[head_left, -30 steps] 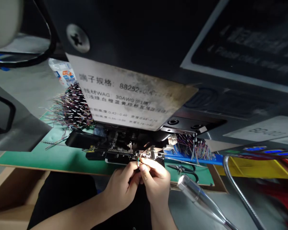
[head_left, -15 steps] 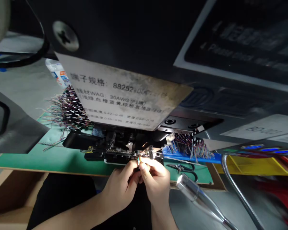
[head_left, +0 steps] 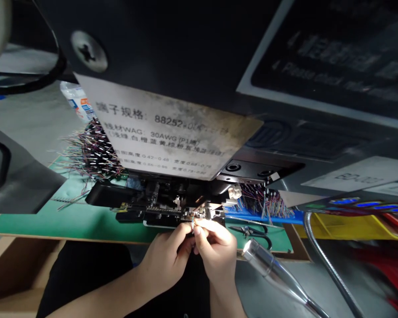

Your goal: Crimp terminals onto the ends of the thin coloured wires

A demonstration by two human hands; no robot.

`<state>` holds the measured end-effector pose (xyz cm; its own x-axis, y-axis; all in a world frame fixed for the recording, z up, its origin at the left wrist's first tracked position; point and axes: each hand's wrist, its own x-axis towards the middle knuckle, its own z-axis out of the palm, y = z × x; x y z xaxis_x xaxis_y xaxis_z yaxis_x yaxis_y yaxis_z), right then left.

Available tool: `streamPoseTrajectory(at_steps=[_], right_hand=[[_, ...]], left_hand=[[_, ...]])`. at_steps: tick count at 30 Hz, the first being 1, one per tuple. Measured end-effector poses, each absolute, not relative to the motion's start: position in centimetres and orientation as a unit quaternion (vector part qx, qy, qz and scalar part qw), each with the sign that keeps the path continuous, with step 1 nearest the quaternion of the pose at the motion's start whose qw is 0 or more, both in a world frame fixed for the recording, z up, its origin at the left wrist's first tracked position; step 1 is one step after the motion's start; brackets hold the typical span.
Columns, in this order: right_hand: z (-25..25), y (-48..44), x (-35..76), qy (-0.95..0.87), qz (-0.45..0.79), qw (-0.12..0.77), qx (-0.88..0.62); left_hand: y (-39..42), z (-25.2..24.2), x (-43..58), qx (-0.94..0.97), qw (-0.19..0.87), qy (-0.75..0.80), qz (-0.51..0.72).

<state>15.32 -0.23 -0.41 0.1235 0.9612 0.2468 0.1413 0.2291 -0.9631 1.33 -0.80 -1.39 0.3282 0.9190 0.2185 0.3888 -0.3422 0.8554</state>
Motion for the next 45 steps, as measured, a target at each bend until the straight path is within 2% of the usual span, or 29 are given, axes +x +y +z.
streamPoseTrajectory(at_steps=[4,13,29,37,45], right_hand=[[-0.16,-0.32,15.17,-0.554,0.322,0.565,-0.519],[-0.01,-0.12,15.06,-0.561,0.32,0.559,-0.519],[0.1,-0.32,15.24,-0.549,0.375,0.545,-0.511],[0.42,-0.28,14.97,-0.574,0.289,0.559,-0.524],[-0.31,-0.03,15.53,-0.593,0.312,0.539,-0.509]], left_hand=[[-0.78,-1.24,1.35,0.737,0.347,0.448,0.367],[-0.51,-1.1,1.42,0.736,0.346,0.443,0.376],[-0.56,-1.13,0.91,0.757,0.339,0.413,0.375],[-0.32,-0.91,0.96,0.763,0.305,0.431,0.373],[-0.26,-0.68,0.98,0.765,0.297,0.433,0.373]])
